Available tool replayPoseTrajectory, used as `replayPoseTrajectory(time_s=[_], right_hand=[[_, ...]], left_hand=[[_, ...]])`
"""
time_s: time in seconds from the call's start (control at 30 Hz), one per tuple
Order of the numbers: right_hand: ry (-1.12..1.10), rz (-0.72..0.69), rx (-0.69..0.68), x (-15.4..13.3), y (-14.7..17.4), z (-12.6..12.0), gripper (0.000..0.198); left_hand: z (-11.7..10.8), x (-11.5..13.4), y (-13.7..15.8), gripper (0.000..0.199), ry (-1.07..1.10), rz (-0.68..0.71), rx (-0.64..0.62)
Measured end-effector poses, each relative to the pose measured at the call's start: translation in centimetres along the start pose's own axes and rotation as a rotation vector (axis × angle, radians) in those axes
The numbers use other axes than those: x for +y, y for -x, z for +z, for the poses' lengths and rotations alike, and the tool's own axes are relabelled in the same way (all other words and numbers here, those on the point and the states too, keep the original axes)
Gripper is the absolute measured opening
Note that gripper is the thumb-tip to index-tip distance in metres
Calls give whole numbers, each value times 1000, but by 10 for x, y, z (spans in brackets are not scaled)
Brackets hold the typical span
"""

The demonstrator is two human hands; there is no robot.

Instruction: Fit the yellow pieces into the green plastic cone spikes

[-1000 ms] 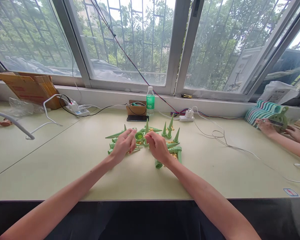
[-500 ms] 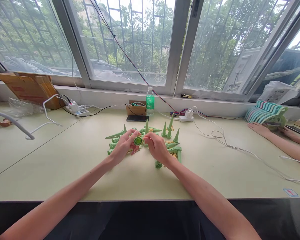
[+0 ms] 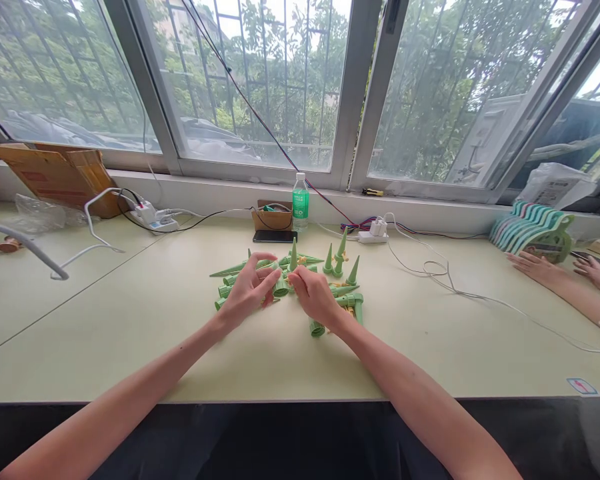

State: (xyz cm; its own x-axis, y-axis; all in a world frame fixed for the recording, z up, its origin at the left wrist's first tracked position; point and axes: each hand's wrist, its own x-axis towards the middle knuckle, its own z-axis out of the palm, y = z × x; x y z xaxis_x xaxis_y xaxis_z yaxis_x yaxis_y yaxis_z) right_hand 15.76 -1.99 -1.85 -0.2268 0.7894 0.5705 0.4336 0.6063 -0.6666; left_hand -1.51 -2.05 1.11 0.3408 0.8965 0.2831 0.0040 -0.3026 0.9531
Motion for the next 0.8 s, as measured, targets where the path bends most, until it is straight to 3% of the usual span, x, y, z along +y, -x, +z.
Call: replayPoseTrajectory(time_s=[0.3, 0.63, 0.8], right_hand=[[72, -17, 21, 8, -1, 3, 41], [10, 29, 18, 5, -2, 4, 47], [-67, 81, 13, 4, -2, 4, 47]], left_hand=[[2, -6, 0, 44, -95, 117, 12], [-1, -14, 2, 48, -411, 367, 47], [-1, -19, 1, 46, -485, 374, 84]])
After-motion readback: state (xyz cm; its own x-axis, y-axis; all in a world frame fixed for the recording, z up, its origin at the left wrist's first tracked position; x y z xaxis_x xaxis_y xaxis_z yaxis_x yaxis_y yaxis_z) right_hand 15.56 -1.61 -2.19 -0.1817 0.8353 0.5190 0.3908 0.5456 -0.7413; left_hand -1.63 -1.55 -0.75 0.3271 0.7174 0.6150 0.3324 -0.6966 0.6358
